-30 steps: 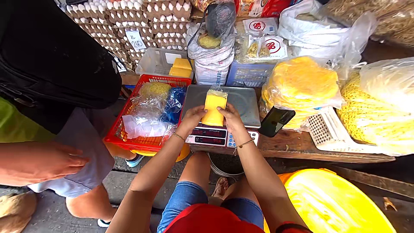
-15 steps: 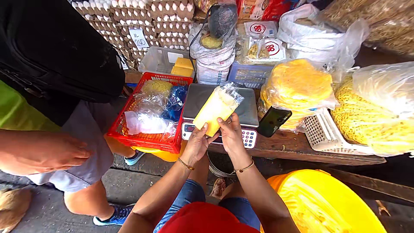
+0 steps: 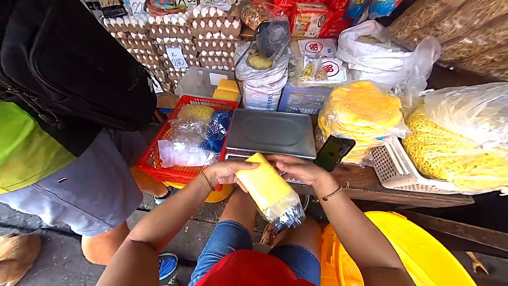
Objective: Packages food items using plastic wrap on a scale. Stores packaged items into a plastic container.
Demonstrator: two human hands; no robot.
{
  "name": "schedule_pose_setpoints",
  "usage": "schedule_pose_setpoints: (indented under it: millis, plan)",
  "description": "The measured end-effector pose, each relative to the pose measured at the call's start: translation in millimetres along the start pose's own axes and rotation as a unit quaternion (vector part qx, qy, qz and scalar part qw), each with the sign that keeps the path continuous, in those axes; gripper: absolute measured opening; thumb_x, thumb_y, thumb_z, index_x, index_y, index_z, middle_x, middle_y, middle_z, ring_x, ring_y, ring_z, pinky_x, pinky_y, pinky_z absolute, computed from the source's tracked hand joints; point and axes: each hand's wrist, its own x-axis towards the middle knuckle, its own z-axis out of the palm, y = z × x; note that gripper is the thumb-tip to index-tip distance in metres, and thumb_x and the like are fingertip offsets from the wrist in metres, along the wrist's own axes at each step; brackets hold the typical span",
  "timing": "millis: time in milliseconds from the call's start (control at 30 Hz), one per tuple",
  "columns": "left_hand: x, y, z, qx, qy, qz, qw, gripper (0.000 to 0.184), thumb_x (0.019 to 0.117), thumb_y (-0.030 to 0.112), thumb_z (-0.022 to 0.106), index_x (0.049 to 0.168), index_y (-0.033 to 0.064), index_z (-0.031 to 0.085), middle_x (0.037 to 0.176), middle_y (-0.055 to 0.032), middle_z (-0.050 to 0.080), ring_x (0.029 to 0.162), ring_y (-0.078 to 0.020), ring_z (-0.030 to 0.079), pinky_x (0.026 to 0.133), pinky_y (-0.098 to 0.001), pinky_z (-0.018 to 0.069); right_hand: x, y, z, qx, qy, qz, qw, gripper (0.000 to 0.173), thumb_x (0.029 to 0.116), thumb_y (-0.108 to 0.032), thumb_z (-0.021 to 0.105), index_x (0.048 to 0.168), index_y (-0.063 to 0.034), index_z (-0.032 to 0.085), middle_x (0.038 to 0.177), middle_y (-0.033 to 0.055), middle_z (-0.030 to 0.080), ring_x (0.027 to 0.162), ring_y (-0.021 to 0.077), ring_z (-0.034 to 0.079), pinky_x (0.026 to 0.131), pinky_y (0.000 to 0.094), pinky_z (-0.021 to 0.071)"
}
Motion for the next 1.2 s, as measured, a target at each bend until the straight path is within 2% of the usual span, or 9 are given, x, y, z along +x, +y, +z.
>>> schedule_pose_setpoints:
  millis: [100,167,300,400,533,700,833,1000,1200]
  plan:
    - [10,15,1,0.063,-0.039,-0.043,0.996,0.029,0.1105,0.028,0.041,0.122,0.0156,0.064,0.103,-0.0003,0.075,0.085,-0.0111,0.075,0.067,-0.0279,0.0633,6,11,21,0.119,-0.038,0.027,0.992,0.055,0.0959,-0.021,0.067,0.143,-0.0047,0.043,0.121,0.0044,0.069,0.109,0.0145,0.069,0.096,0.0344,0.0583]
    - [13,19,-3,0.063,-0.024,-0.023,0.997,0.033,0.1105,0.033,0.04,0.122,0.0147,0.065,0.102,-0.0009,0.076,0.086,-0.0119,0.075,0.07,-0.0286,0.0635,9,13,18,0.161,-0.007,0.034,0.986,0.047,0.0953,-0.013,0.065,0.138,-0.0037,0.048,0.116,0.0059,0.072,0.105,0.0165,0.071,0.095,0.0354,0.0593]
    - [17,24,-3,0.018,0.106,0.077,0.991,0.028,0.1077,0.032,0.047,0.119,0.0105,0.062,0.096,-0.0034,0.073,0.085,-0.0141,0.073,0.08,-0.0309,0.062,14,1,-6,0.178,0.097,0.023,0.979,0.035,0.0961,-0.008,0.061,0.13,-0.006,0.055,0.105,0.0065,0.073,0.093,0.0154,0.073,0.086,0.0325,0.061]
    - [34,19,5,0.028,0.178,0.098,0.979,0.032,0.1027,0.018,0.06,0.133,0.0127,0.05,0.103,-0.0061,0.07,0.084,-0.0141,0.071,0.076,-0.0306,0.0605,24,-16,-20,0.184,0.178,0.003,0.967,0.036,0.1006,-0.011,0.06,0.136,-0.0108,0.053,0.107,0.0072,0.073,0.09,0.0172,0.073,0.08,0.0342,0.0624]
    - [58,24,7,0.048,0.138,0.099,0.984,0.026,0.1018,0.012,0.062,0.126,0.0037,0.06,0.106,-0.0058,0.073,0.093,-0.0117,0.071,0.085,-0.0305,0.0594,47,-30,-36,0.172,0.22,-0.056,0.959,0.044,0.1002,-0.006,0.061,0.14,-0.0098,0.044,0.111,0.0081,0.071,0.095,0.0181,0.073,0.085,0.0353,0.0622]
    - [83,47,-19,0.132,0.107,0.104,0.98,0.027,0.0963,0.006,0.068,0.122,0.0,0.061,0.104,-0.0057,0.073,0.092,-0.0108,0.071,0.084,-0.0303,0.0588,54,-38,-52,0.026,0.158,-0.077,0.984,0.086,0.0831,0.003,0.075,0.152,-0.0075,0.025,0.13,0.0098,0.062,0.114,0.0144,0.066,0.098,0.0316,0.0565]
    - [91,58,-24,0.192,0.079,0.072,0.976,0.031,0.0965,0.01,0.07,0.125,-0.0004,0.062,0.108,-0.0066,0.073,0.096,-0.0103,0.071,0.089,-0.0295,0.0587,58,-32,-62,0.022,0.167,-0.056,0.984,0.076,0.0858,0.002,0.074,0.149,-0.0048,0.032,0.125,0.0117,0.065,0.109,0.0164,0.068,0.095,0.0331,0.0585]
    - [96,72,-27,0.152,0.12,0.045,0.98,0.025,0.1021,0.022,0.063,0.12,0.0047,0.064,0.1,-0.0058,0.075,0.087,-0.0118,0.073,0.077,-0.0287,0.0608,64,-36,-64,0.134,0.229,0.003,0.964,0.048,0.0986,-0.008,0.065,0.141,-0.0081,0.044,0.112,0.0095,0.07,0.095,0.0185,0.072,0.084,0.0347,0.0621]
    - [105,76,-40,0.168,0.109,0.047,0.979,0.026,0.0969,0.011,0.069,0.12,-0.0003,0.064,0.104,-0.0081,0.074,0.092,-0.0122,0.072,0.084,-0.0299,0.0594,67,-27,-81,0.098,0.177,-0.002,0.979,0.058,0.0915,0.002,0.066,0.141,-0.0096,0.04,0.115,0.0094,0.069,0.094,0.0197,0.073,0.078,0.0349,0.0632]
